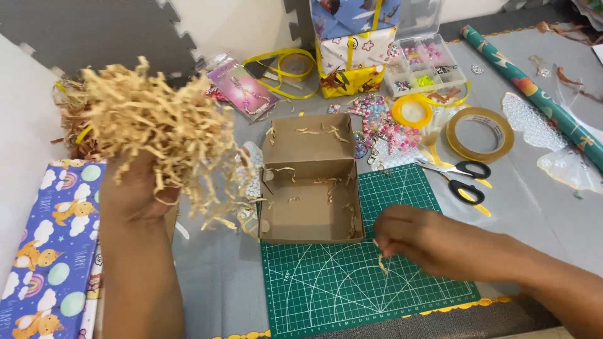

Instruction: The person is packing a keychain into a small cardboard box filled with shredded paper and then preparing to wrap the box in decorative paper.

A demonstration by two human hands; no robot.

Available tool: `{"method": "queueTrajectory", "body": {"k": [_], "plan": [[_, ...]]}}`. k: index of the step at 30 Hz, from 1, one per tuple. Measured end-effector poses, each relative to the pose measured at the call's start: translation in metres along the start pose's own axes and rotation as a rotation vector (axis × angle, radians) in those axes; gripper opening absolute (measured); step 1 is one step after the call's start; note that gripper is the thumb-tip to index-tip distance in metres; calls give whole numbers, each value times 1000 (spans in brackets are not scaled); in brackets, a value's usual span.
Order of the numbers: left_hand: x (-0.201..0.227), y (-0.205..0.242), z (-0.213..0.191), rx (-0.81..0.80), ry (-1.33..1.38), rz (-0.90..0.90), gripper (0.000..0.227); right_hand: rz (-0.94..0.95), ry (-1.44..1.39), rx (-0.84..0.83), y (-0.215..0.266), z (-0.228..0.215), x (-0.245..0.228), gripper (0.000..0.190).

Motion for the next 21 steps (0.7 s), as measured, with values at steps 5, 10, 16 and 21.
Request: {"method": "queueTrajectory", "body": {"k": [5,10,16,21], "plan": [[-36,-23,15,-211,-74,-38,15,-90,39,352,-49,-63,-39,14],[-49,-11,22,-424,-878,1000,45,-161,120,244,-105,-56,-47,36],[-22,80,127,-581,-590,144,56,-59,30,602,-111,-54,-33,129],[-11,143,154,-1071,-537,114,86,-26,-55,509,-106,-45,-14,104]]}}
Point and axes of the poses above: each hand's wrist, its own y-axis away from the middle knuckle, its own z-axis out of the palm, x = y × z, the point moved 10 cm from there along -y, towards the middle knuckle, and after that the axes turned 9 degrees about x, right-handed, at the moved point
